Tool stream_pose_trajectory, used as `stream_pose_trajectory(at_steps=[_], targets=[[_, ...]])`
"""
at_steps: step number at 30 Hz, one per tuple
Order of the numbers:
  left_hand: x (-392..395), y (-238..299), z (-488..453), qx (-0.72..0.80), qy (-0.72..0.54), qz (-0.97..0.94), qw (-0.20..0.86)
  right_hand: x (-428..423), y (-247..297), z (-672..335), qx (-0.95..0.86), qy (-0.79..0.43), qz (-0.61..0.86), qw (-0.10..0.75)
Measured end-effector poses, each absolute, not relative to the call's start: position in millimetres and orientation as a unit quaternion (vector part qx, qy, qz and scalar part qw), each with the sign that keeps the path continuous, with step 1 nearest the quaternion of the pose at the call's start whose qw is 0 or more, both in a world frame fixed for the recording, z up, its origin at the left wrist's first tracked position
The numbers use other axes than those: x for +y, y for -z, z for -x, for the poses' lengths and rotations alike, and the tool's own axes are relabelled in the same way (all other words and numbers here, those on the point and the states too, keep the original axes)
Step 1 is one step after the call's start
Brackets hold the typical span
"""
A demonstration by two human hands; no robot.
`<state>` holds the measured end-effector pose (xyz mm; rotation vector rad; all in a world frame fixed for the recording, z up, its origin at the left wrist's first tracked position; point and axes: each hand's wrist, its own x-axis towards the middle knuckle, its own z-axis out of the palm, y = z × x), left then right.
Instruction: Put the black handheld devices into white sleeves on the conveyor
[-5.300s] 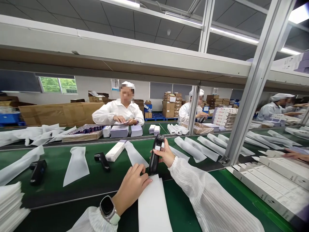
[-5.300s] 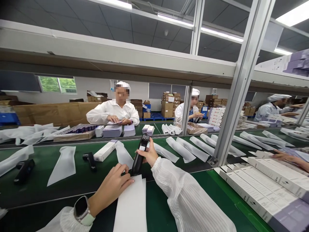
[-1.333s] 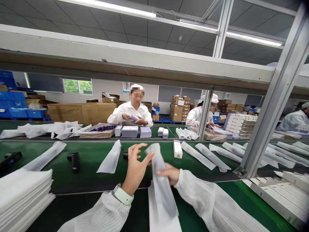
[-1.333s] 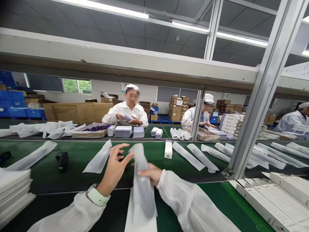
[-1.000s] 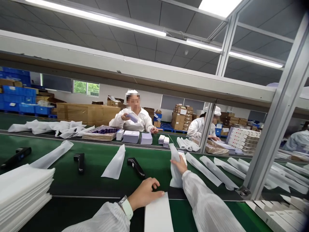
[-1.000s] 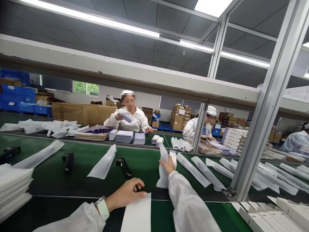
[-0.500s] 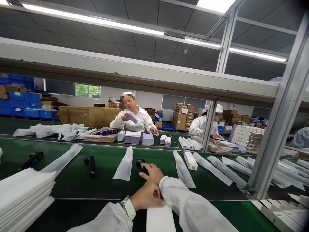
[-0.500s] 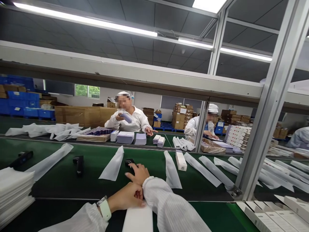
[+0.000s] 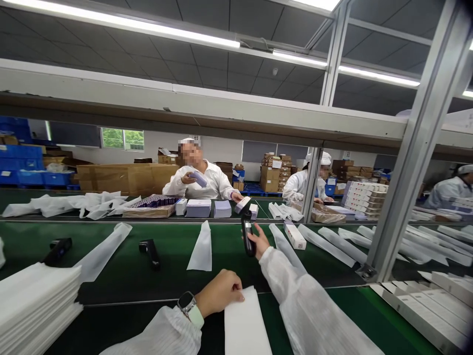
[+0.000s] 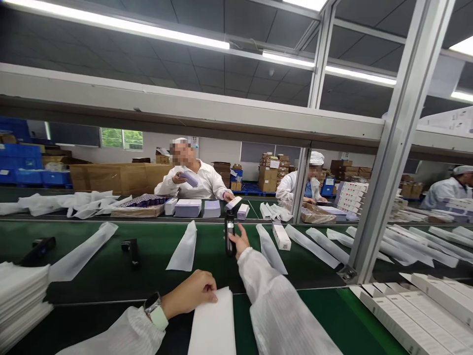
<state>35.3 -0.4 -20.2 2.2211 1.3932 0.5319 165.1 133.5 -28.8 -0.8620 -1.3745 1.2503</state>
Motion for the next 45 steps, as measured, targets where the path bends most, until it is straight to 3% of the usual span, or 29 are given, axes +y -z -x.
stream_pose_trajectory(at_steps=[4,9,14,20,26,30,37,42,45], targets=[[-7.2,21.1,-42.0,0.463,-0.212,-0.847,0.155,107.8,6.0,-197.8,-0.504,-0.641,0.278,0.507],[-9.8,29.4,-42.8,0.408,-0.240,-0.880,-0.045,79.5,-2.5,-210.5,-0.511,-0.658,0.274,0.480],[-11.3,29.0,-41.9,0.405,-0.245,-0.870,-0.142,71.3,-4.3,-203.2,-0.532,-0.651,0.269,0.470],[-11.6,26.0,-42.0,0.425,-0.261,-0.858,-0.123,65.3,2.8,-190.4,-0.549,-0.646,0.288,0.445],[-14.6,8.7,-45.1,0.464,-0.309,-0.830,-0.030,68.2,9.3,-185.1,-0.568,-0.616,0.355,0.414],[-17.1,-11.3,-45.2,0.495,-0.354,-0.792,0.035,68.3,13.4,-184.3,-0.619,-0.620,0.287,0.387],[-19.9,-36.8,-38.0,0.527,-0.368,-0.757,0.119,58.4,9.5,-181.4,-0.612,-0.702,0.258,0.258],[-22.4,-44.3,-36.4,0.532,-0.432,-0.719,0.115,47.2,0.9,-188.8,-0.584,-0.747,0.195,0.253],[-21.0,-45.0,-35.2,0.529,-0.474,-0.697,0.097,34.7,7.1,-184.0,-0.598,-0.779,0.129,0.137]])
